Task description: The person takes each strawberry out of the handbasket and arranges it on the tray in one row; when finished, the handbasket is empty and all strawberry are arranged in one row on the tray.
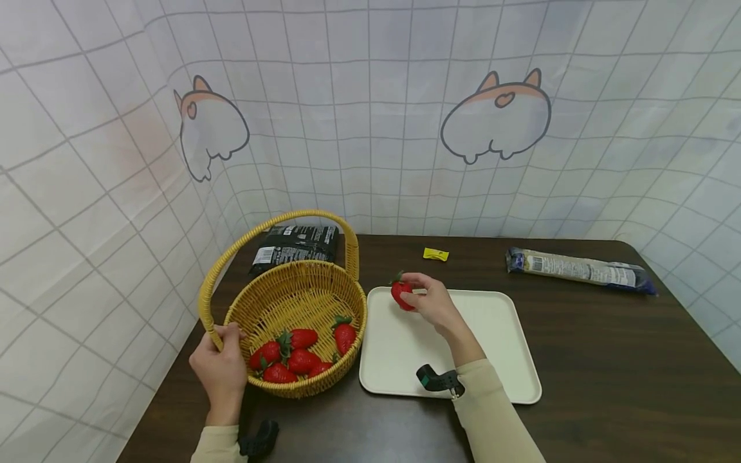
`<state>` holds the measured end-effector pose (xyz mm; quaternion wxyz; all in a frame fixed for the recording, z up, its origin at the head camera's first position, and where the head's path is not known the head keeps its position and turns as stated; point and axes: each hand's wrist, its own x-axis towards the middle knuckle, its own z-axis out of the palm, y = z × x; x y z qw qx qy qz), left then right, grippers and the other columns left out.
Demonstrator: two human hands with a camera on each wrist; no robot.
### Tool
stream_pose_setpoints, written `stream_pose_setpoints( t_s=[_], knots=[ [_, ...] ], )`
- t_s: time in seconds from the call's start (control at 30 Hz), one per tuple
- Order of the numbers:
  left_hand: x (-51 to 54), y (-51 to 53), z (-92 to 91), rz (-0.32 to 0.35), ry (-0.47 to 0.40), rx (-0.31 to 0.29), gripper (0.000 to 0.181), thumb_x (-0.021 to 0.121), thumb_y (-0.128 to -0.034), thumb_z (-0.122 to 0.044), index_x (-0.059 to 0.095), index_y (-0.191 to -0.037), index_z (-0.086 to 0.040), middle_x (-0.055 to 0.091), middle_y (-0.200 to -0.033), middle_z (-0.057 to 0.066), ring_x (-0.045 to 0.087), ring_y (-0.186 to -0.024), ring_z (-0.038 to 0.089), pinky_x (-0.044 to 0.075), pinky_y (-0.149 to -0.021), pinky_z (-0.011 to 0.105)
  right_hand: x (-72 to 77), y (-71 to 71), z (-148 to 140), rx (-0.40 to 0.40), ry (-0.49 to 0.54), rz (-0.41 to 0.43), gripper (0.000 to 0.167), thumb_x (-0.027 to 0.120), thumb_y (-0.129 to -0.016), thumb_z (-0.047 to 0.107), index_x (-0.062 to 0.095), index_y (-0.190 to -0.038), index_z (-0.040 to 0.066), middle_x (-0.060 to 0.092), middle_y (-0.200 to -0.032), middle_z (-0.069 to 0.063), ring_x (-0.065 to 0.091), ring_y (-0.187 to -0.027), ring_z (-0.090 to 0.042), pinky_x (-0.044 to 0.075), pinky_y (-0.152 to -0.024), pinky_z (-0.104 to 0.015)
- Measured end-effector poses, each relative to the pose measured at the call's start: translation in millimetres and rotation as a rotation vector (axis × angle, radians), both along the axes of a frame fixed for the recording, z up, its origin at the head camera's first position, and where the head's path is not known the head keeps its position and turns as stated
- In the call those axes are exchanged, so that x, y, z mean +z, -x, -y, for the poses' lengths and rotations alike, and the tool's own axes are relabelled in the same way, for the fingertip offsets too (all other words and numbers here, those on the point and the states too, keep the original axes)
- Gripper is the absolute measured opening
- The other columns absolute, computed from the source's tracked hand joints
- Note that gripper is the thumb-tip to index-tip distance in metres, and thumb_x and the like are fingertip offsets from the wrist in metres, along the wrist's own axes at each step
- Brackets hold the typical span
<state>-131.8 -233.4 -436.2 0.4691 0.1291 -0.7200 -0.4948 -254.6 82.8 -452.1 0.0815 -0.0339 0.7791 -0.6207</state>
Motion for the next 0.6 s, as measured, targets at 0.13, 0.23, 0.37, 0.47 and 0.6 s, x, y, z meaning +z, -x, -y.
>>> stream_pose_setpoints(
  t_s=[0.13, 0.23, 0.37, 0.47, 0.6],
  knots=[
    [0.6, -0.8, -0.4, -0.003, 0.009, -0.005, 0.024, 0.061, -0.0908, 0.004, 0.061, -0.068, 0.011, 0.063, -0.063, 0.019, 0.050, -0.053, -0.005, 0.033, -0.047, 0.015, -13.1, 3.8, -2.9, -0.040, -0.053, 0.038, 0.040, 0.065, -0.091, 0.003, 0.058, -0.130, 0.007, 0.054, -0.127, -0.017, 0.052, -0.113, -0.034, 0.053, -0.089, -0.039],
    [-1.8, -0.4, 1.5, -0.004, 0.010, -0.004, 0.025, 0.061, -0.0915, 0.003, 0.060, -0.067, 0.011, 0.063, -0.061, 0.013, 0.052, -0.055, -0.004, 0.034, -0.048, 0.014, -21.2, 5.5, -2.9, -0.056, -0.096, 0.057, 0.039, 0.067, -0.090, 0.006, 0.059, -0.128, 0.008, 0.055, -0.125, -0.016, 0.051, -0.114, -0.033, 0.052, -0.089, -0.038],
    [-15.7, 6.7, 11.3, 0.013, 0.009, -0.005, 0.025, 0.060, -0.0918, 0.003, 0.061, -0.068, 0.009, 0.064, -0.063, 0.014, 0.057, -0.060, 0.000, 0.038, -0.053, 0.014, -26.3, 5.9, -0.8, -0.059, -0.146, 0.067, 0.037, 0.069, -0.089, 0.009, 0.061, -0.125, 0.009, 0.058, -0.120, -0.014, 0.052, -0.109, -0.031, 0.053, -0.082, -0.035],
    [-27.7, 12.8, 19.4, 0.024, 0.003, -0.023, 0.024, 0.059, -0.0924, 0.003, 0.064, -0.069, 0.007, 0.066, -0.067, 0.018, 0.064, -0.072, 0.001, 0.044, -0.061, 0.014, -26.7, 6.1, 1.2, -0.051, -0.187, 0.067, 0.034, 0.071, -0.088, 0.011, 0.063, -0.122, 0.010, 0.060, -0.116, -0.013, 0.054, -0.104, -0.029, 0.054, -0.075, -0.031],
    [-32.5, 14.5, 22.6, 0.020, 0.007, -0.046, 0.025, 0.058, -0.0931, 0.002, 0.064, -0.069, 0.005, 0.067, -0.068, 0.017, 0.066, -0.082, 0.000, 0.046, -0.068, 0.015, -25.0, 5.2, 2.7, -0.030, -0.229, 0.067, 0.033, 0.071, -0.088, 0.013, 0.065, -0.120, 0.010, 0.061, -0.114, -0.013, 0.055, -0.103, -0.029, 0.054, -0.073, -0.031]
  ],
)
